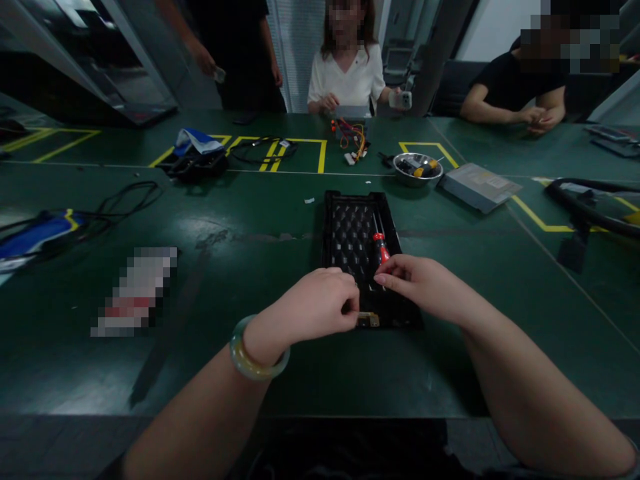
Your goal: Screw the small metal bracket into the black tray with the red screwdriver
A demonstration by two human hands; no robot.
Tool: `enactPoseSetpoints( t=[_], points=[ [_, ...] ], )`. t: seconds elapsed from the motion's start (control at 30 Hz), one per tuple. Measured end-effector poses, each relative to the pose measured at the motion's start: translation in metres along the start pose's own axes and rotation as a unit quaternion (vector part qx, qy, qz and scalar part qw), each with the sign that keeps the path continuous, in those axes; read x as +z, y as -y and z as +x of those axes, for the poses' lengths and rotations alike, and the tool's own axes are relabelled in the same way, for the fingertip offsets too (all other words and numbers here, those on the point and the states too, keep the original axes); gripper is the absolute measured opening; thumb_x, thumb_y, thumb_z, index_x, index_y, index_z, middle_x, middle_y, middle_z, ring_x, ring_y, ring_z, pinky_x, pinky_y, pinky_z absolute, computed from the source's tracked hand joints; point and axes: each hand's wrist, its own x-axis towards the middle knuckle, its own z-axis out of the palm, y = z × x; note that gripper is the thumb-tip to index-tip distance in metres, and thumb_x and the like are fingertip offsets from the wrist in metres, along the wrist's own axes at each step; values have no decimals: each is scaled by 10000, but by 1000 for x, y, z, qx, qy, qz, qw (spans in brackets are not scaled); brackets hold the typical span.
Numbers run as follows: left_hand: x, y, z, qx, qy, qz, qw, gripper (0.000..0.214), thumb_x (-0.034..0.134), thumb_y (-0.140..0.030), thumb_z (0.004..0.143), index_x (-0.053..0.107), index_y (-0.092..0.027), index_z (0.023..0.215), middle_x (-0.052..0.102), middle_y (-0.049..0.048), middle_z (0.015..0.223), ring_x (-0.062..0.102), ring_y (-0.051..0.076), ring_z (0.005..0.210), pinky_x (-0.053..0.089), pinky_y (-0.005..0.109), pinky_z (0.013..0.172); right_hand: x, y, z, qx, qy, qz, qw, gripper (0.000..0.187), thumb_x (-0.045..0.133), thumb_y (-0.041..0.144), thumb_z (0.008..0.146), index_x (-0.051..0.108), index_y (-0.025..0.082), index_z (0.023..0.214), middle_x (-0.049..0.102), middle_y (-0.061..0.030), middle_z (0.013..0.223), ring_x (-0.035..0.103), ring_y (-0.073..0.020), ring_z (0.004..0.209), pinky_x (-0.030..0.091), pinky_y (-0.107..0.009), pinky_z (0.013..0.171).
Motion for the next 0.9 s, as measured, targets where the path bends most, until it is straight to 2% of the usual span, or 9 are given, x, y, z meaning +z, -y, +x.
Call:
enactPoseSetpoints(
  t=[0.2, 0.33, 0.47, 0.6, 0.7, 0.8, 0.9],
  points=[
    [1, -2, 1, 2, 6, 16, 1000, 91, 640, -219, 784, 672, -198, 701, 642, 1, 769, 558, 169, 770, 429, 325, 773, 2, -3, 0, -21, 28, 16, 999, 278, 624, 499, 839, 695, 244, 926, 610, 32, 695, 539, -103, 616, 361, -258, 564],
    [2, -4, 0, -3, 1, 32, 999, 94, 635, -227, 795, 687, -204, 720, 650, 2, 779, 566, 172, 768, 429, 330, 761, 3, 0, -3, -59, 70, 3, 996, 210, 670, 433, 817, 718, 253, 913, 589, 46, 665, 513, -89, 585, 362, -249, 562],
    [2, -2, -1, -3, -1, 37, 999, 103, 652, -275, 817, 716, -216, 762, 670, 1, 786, 586, 178, 794, 434, 332, 779, 9, 4, -5, -129, 108, -34, 985, 177, 708, 392, 794, 746, 283, 929, 658, 27, 805, 552, -101, 675, 395, -251, 623],
    [-8, 8, -1, -5, 0, -4, 1000, 232, 574, -378, 912, 740, -236, 830, 710, 1, 848, 616, 174, 830, 442, 323, 801, 18, 9, -7, -165, 101, -79, 978, 148, 707, 365, 803, 748, 281, 917, 654, 16, 873, 571, -110, 734, 425, -254, 680],
    [-15, 20, 1, -79, -94, -27, 992, 321, 471, -405, 970, 720, -221, 885, 716, 14, 891, 623, 174, 854, 453, 319, 788, 21, 12, -8, -172, 83, -97, 977, 112, 677, 315, 834, 754, 283, 908, 657, 17, 883, 589, -110, 759, 439, -260, 720],
    [-12, 33, 6, -149, -196, -23, 969, 313, 453, -388, 978, 699, -212, 899, 711, 21, 910, 622, 181, 875, 462, 330, 794, 23, 15, -9, -172, 68, -104, 977, 115, 655, 314, 850, 757, 272, 883, 658, 16, 871, 598, -110, 754, 446, -263, 711],
    [-2, 46, 12, -161, -224, -13, 961, 252, 494, -346, 959, 704, -212, 924, 710, 24, 933, 621, 186, 905, 467, 346, 844, 25, 17, -9, -179, 51, -110, 976, 134, 625, 304, 862, 749, 252, 867, 659, 6, 874, 603, -117, 755, 452, -272, 712]
  ],
)
